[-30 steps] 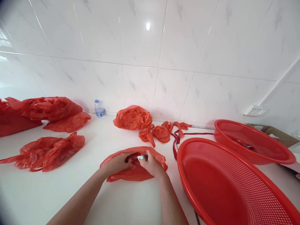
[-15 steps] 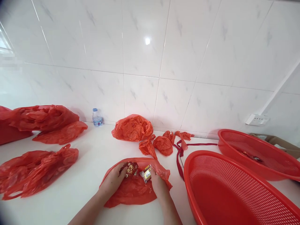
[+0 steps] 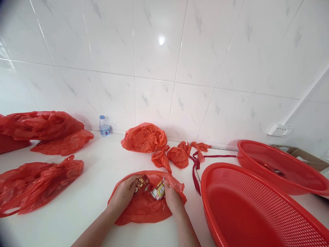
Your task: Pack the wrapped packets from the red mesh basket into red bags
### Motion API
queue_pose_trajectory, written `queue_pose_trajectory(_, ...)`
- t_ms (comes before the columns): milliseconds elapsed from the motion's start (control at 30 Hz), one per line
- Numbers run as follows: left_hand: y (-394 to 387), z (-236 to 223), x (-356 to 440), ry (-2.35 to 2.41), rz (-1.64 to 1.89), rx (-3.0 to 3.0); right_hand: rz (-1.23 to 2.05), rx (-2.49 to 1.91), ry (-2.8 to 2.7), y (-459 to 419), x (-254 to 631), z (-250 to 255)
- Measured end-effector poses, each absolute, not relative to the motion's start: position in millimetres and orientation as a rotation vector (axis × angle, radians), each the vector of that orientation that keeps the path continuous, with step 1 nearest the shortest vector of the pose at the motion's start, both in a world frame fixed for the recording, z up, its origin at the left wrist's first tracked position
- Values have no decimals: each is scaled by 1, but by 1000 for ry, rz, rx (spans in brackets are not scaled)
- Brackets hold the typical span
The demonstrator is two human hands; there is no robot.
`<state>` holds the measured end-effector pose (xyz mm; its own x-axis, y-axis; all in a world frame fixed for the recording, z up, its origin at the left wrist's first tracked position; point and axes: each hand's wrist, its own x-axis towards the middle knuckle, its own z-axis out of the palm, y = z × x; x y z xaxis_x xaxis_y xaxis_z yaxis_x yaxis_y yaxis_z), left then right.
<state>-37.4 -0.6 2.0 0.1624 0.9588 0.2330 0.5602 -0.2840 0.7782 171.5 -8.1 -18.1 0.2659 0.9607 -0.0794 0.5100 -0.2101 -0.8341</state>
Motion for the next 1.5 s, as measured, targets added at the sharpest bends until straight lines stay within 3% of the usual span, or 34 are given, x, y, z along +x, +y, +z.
queue_pose_trajectory(400,1,-3,-33,1367,839,1865,890,-1777,-1400,-14,161,-1)
queue_pose_trajectory(800,2,-3,-30,1344,926,1821,944,-1652,-1470,-16,167,-7)
queue_pose_trajectory(1033,5,-7,-30,1321,983,1843,787,-1709,-1366,-7,158,-27)
queue_pose_trajectory(1233,8,-6,-30,1320,925,1820,264,-1656,-1608,-3,162,-37)
queue_pose_trajectory(1500,4,-1,-30,1306,926,1948,352,-1718,-1629,0,157,-27)
